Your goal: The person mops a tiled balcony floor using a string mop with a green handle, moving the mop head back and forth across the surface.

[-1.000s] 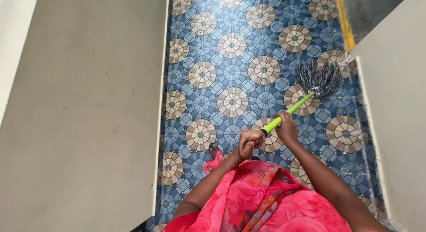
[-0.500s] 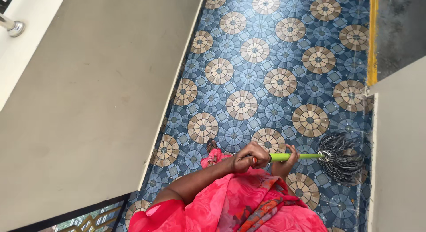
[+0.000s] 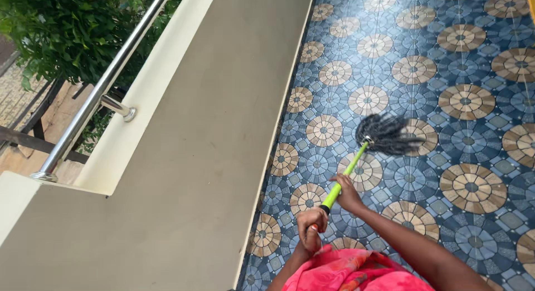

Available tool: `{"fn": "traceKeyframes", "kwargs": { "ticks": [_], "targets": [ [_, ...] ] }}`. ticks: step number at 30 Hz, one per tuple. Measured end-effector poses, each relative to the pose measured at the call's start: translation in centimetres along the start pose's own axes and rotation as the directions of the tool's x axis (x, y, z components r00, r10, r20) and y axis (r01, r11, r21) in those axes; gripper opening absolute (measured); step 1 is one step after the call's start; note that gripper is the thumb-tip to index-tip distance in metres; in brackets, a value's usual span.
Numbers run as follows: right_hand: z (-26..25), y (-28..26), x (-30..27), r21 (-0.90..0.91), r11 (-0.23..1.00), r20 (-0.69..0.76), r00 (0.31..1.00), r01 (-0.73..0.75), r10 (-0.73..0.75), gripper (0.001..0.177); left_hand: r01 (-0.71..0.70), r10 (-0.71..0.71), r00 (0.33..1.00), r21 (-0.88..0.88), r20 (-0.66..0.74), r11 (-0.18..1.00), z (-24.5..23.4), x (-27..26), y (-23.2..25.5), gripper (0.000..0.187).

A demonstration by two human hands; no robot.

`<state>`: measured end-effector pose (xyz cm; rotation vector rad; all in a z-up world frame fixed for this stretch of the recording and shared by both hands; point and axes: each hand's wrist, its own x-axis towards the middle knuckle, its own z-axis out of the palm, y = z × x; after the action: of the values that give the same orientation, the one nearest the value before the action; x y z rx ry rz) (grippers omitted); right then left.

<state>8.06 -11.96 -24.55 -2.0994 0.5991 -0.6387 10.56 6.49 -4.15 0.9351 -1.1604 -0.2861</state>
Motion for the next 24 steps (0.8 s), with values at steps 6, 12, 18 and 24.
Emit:
{"fn": "traceKeyframes", "kwargs": {
  "ticks": [6, 12, 18, 24],
  "targets": [
    [7.3, -5.8, 4.0, -0.204, 0.973, 0.468, 0.884, 0.108, -0.001, 0.036, 0.014, 0.056, 0.945, 0.21, -0.321, 0.978, -6.0, -2.8, 2.1, 0.052],
    [12.5, -16.1, 3.0, -0.102, 0.938, 0.631, 0.751, 0.33, -0.196, 0.035, -0.061, 0.164, 0.799, 0.193, -0.578, 0.979, -13.0, -4.7, 9.5, 0.041],
    [9.8, -18.3, -1.5, -0.125, 0.919, 0.587, 0.775, 0.374, -0.236, 0.026, 0.006, 0.067, 0.755, 0.109, -0.652, 0.994, -13.5, -5.7, 14.8, 0.034],
    [3.3, -11.4, -1.7, -0.255, 0.944, 0.365, 0.925, 0.21, -0.107, 0.025, 0.009, -0.022, 0.831, -0.025, -0.556, 1.0, -8.8, -2.9, 8.7, 0.033]
  ]
}}
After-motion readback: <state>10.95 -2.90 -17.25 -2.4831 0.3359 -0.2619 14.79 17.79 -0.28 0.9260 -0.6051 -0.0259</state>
